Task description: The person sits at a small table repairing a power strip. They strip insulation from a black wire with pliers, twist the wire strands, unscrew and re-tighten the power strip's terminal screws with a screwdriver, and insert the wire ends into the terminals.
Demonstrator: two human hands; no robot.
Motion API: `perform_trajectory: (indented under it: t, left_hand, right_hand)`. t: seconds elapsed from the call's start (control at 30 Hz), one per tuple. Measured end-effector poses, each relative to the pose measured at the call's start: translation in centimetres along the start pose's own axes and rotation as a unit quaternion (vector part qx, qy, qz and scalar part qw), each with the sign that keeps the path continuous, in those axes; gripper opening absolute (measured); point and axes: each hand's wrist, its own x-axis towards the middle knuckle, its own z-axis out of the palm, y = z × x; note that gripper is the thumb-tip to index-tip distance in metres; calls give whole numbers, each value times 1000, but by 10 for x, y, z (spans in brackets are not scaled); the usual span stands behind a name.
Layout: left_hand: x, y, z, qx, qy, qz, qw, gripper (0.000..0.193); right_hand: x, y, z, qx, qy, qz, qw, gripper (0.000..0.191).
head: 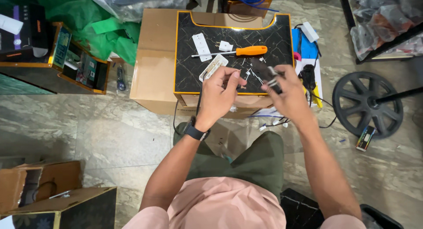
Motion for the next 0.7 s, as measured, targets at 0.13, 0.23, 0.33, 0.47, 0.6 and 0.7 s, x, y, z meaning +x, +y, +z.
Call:
perform_trajectory:
  t: [0.13,0.23,0.33,0.47,0.6,0.7]
  left_hand:
    - [-2,5,-1,-49,7,-30,998,18]
    - [-2,6,-4,-55,12,-35,998,18]
    - [-2,4,-7,-27,20,-25,999,18]
    - [-2,1,-8,-19,20,10,1000,17]
    - [-3,1,-9,0,18,14,1000,16]
    - [-3,3,-9,3,15,6,1000,16]
  right_hand:
    - [6,-20,1,-79,-18,-44,996,27]
    - [8,-27,3,-87,-31,-41,995,27]
    - [9,-29,5,-88,-34,-28,995,27]
    - [8,-29,8,-85,-40,-27,995,26]
    - [8,-27,8,-87,-51,-25,995,25]
    - [7,-26,9,-94,-39,-45,994,27]
